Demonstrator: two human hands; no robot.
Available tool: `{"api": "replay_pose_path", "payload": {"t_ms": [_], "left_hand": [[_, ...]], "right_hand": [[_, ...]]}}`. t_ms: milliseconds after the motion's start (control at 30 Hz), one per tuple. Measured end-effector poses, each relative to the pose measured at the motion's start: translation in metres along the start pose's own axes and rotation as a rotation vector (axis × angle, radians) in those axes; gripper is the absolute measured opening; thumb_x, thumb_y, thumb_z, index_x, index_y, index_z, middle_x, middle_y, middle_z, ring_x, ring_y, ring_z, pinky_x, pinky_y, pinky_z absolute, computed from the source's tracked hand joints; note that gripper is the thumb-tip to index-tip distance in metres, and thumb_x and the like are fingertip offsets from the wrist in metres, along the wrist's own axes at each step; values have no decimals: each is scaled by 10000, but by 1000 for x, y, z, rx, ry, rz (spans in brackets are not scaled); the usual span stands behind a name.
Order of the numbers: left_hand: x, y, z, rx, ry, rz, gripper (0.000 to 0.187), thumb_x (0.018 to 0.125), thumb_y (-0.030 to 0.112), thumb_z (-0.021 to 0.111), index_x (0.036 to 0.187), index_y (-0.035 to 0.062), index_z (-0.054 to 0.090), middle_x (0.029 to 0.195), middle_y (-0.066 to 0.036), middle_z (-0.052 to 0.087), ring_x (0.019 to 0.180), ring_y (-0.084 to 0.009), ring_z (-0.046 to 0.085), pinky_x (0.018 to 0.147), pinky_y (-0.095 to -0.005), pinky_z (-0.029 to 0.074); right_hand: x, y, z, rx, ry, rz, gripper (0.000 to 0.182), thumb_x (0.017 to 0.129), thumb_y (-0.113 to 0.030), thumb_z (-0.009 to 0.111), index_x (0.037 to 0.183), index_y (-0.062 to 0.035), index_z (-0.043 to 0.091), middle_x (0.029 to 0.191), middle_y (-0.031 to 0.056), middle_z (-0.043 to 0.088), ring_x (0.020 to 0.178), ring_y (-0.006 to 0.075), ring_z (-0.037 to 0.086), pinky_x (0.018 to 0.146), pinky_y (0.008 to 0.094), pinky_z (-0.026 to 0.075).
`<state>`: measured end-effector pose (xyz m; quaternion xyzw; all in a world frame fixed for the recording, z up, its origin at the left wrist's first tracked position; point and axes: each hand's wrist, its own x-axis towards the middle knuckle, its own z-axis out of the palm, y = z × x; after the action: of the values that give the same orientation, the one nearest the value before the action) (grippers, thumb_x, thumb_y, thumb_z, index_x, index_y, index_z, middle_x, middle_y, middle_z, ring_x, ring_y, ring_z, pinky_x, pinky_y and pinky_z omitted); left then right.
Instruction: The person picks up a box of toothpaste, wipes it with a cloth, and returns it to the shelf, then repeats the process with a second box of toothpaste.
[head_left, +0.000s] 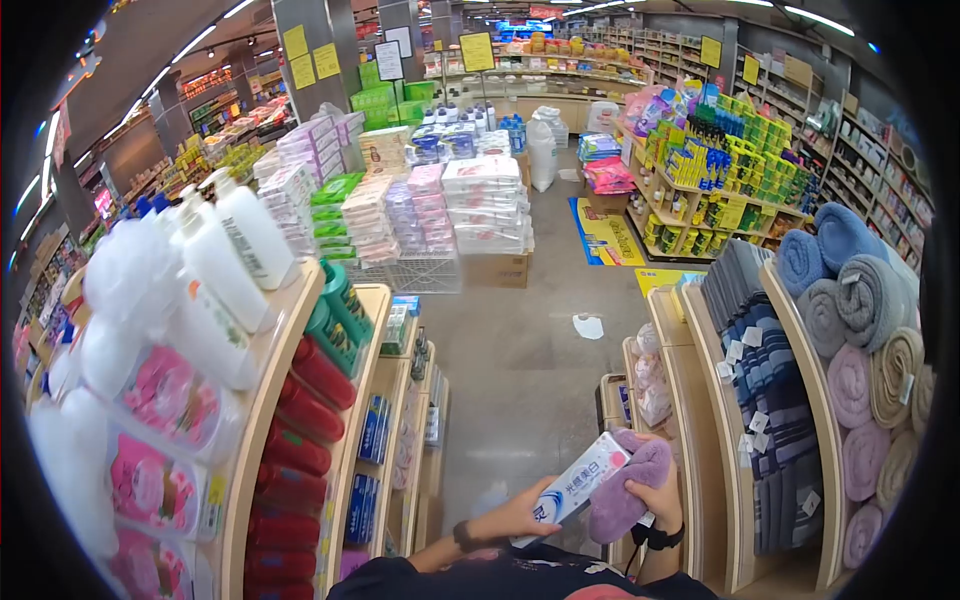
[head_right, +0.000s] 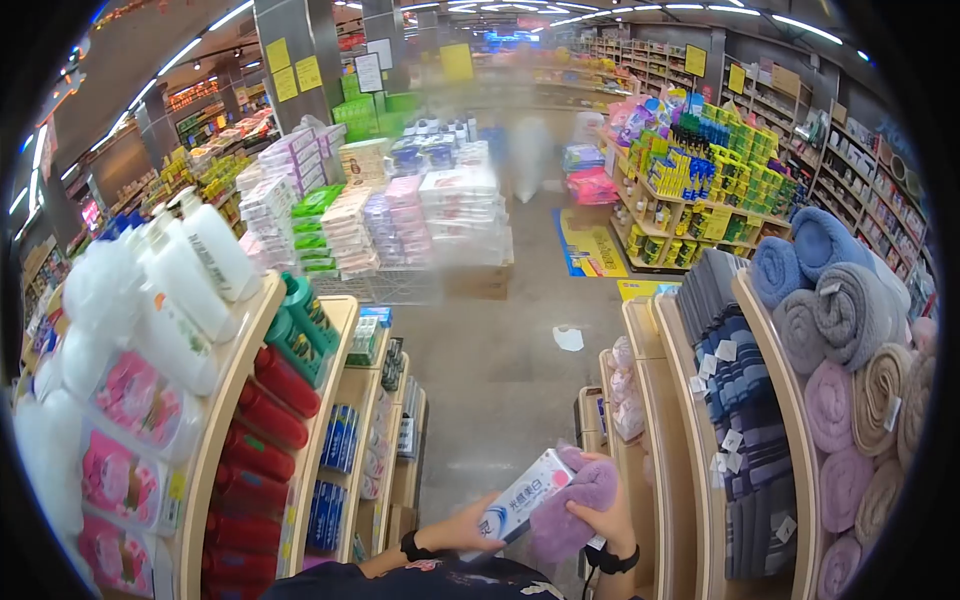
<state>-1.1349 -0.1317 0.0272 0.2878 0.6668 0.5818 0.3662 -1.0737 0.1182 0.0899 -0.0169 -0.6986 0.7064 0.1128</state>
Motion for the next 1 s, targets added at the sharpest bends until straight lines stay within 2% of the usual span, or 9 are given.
{"api": "replay_pose_path", "payload": {"t_ms": [67,200,300,467,600,667,767,833,1000], "left_hand": [[28,-7,-13,37,-27,120,770,731,234,758,1357,33,356,1207,-148,533,1088,-212,529,932,-322,421],[81,2,-51,122,-31,178,766,727,239,761,1354,33,371,1205,-167,537,1072,-241,555,917,-327,434],[123,10,-86,244,84,316,798,707,273,761,1356,28,368,1190,-193,529,1048,-345,571,874,-367,468],[186,23,-167,531,221,435,836,675,275,763,1365,37,356,1115,-191,523,970,-389,569,777,-414,496],[216,25,-231,468,189,507,848,659,266,766,1366,38,355,1114,-184,520,969,-392,567,763,-416,499],[221,31,-256,455,152,464,840,664,267,769,1363,40,362,1164,-183,522,1000,-367,577,806,-390,493],[223,28,-281,231,-31,255,893,657,250,800,1376,3,332,1239,-184,511,1121,-278,534,934,-328,423],[230,14,-296,-23,-128,150,949,663,343,798,1388,-15,299,1304,-176,464,1205,-236,456,1007,-339,357],[228,-11,-334,-173,-7,188,1040,677,476,762,1418,-32,237,1380,-169,385,1283,-229,358,1066,-356,274]], "right_hand": [[18,0,0,-19,35,2,678,619,-49,773,1228,-13,476,1141,78,543,1051,168,520,918,309,422],[63,16,4,-73,235,-94,643,637,-19,750,1216,3,472,1148,97,535,1070,183,516,938,321,415],[111,29,6,-140,348,-92,620,646,-18,744,1203,15,473,1151,110,531,1079,193,516,948,329,412],[200,15,30,-268,429,-96,594,649,-18,745,1181,16,482,1145,123,532,1089,211,519,957,341,409],[261,23,34,-320,288,-132,613,611,-17,761,1166,8,502,1146,152,551,1109,244,524,979,365,395],[289,24,37,-335,228,-152,623,598,-21,768,1164,5,508,1155,162,556,1124,256,523,988,372,389],[330,11,40,-244,-40,-111,669,572,-75,805,1170,0,516,1246,193,530,1263,324,441,1041,411,342],[362,21,40,-177,-163,-135,681,567,-87,813,1173,-1,515,1263,199,521,1277,339,423,1050,426,326],[449,43,67,71,-538,-121,748,560,-139,836,1209,1,490,1346,229,453,1317,367,362,1078,452,271]]}}
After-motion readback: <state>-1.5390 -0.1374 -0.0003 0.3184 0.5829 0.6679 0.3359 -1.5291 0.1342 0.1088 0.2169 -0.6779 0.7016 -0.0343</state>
